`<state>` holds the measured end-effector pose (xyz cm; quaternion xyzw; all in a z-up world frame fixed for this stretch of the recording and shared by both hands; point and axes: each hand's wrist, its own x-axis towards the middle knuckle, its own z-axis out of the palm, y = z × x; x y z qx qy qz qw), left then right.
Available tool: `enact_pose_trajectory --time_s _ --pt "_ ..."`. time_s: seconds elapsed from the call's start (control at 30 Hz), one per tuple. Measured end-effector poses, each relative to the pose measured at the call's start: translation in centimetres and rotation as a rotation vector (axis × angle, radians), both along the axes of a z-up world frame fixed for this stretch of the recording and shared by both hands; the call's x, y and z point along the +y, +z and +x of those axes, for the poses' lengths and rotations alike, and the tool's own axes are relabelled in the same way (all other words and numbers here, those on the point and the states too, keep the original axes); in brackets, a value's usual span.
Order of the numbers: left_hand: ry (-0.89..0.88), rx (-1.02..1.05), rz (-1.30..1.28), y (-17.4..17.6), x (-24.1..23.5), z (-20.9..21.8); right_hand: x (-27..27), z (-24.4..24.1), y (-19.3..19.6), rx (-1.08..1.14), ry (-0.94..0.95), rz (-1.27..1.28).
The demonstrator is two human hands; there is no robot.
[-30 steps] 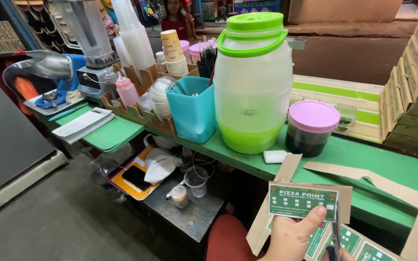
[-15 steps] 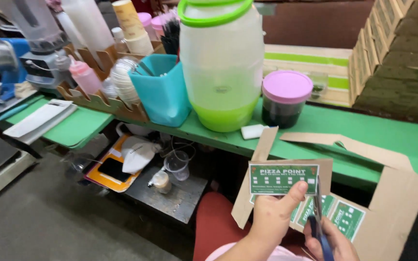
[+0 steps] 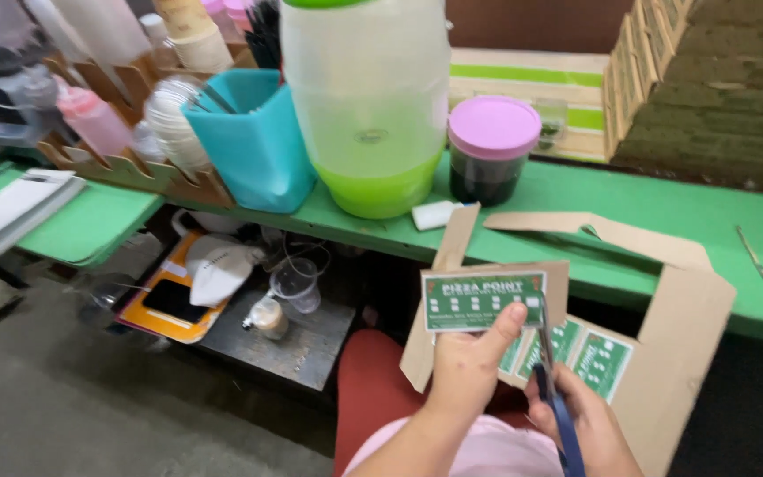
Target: The person uses scissors to cut individual green 'Pizza Point' cards from a larger cardboard sheet. They hold the sheet with one hand and cut along the perforated lines with the other, separating the cards one by one.
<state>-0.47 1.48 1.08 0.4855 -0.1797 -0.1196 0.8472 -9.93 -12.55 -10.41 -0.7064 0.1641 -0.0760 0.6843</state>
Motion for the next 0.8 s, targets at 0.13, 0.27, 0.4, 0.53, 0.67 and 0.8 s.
enact_pose_trajectory --time_s 0.13,0.27,0.4,0.53,0.67,0.8 --pt "0.027 0.095 0.081 -0.4 -0.4 -0.4 1.5 -0.9 3.1 -0.129 0.029 -0.331" --pt "0.043 0.068 0.062 -0.4 -0.9 -0.6 2.0 -0.9 5.0 -0.125 0.027 -0.232" --pt "0.045 0.094 0.105 0.0 -0.7 -0.7 2.2 -1.0 4.8 -0.096 0.018 -0.177" --pt "0.046 0.075 0.111 -0.2 -0.6 -0.7 2.5 -0.8 5.0 -0.136 0.036 -0.159" --pt "0.139 0.017 0.005 -0.5 -1.2 -1.1 2.4 -0.7 3.5 -0.151 -0.033 -0.027" --pt "0.139 0.015 -0.002 -0.7 -1.3 -1.4 2.5 -1.0 3.6 -0.157 -0.045 -0.043"
